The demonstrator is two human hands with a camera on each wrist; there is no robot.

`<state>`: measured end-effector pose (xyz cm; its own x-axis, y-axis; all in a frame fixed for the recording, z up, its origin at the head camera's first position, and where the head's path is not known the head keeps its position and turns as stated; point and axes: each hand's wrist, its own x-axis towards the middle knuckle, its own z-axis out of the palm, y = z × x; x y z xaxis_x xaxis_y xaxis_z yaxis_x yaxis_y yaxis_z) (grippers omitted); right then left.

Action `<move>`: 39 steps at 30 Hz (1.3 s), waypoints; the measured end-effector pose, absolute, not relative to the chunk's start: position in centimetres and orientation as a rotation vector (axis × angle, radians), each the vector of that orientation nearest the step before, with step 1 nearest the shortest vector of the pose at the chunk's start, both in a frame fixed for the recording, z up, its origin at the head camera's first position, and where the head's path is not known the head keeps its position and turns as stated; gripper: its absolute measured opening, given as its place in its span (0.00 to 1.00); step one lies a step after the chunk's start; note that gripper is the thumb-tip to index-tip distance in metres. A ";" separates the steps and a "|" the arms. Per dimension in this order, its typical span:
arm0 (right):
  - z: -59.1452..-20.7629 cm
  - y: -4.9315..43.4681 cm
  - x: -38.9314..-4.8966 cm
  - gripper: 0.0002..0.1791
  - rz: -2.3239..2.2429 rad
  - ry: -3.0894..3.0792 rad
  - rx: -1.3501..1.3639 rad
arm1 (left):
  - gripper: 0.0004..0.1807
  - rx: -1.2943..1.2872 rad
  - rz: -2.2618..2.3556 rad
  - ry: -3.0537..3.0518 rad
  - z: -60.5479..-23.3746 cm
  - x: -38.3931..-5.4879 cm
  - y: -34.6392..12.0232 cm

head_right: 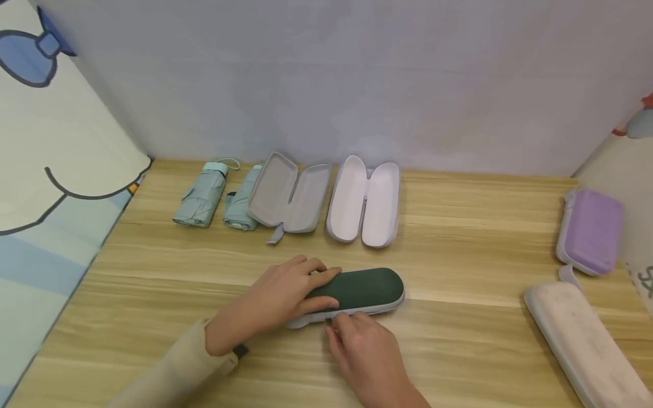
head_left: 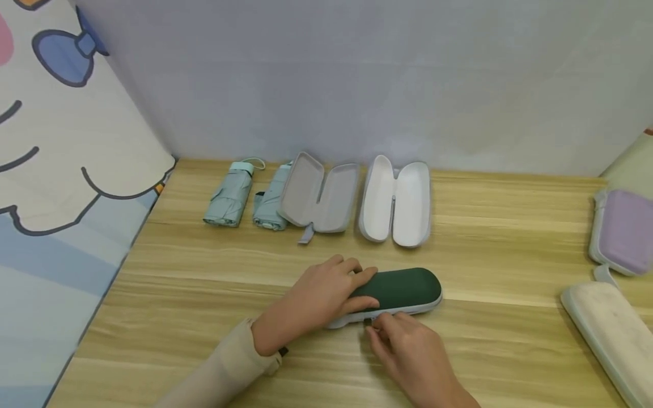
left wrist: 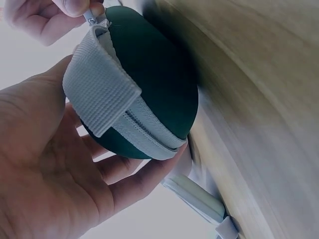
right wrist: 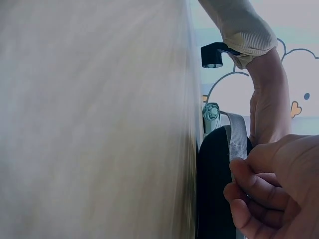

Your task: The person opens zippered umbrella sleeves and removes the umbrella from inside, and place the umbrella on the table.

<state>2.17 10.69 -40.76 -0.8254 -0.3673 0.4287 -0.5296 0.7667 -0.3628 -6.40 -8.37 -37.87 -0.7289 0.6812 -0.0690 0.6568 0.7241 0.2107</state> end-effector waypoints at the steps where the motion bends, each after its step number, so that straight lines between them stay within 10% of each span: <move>1: -40.8 10.6 2.2 0.16 0.689 -2.629 0.687 | 0.34 1.082 0.260 2.780 -37.8 -6.4 -8.4; 17: -40.0 12.6 1.1 0.05 1.062 -2.800 0.454 | 0.35 0.982 0.322 2.758 -37.9 -6.9 -9.1; 39: -41.3 19.3 -2.6 0.31 1.711 -3.008 0.161 | 0.44 0.736 0.669 2.639 -38.4 -6.1 -12.9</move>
<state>-2.57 19.35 -41.33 -0.9442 -0.2353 -0.2306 0.0780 0.5203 -0.8504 -6.11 -12.95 -38.36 -0.8162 0.5507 -0.1750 0.4007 0.7576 0.5153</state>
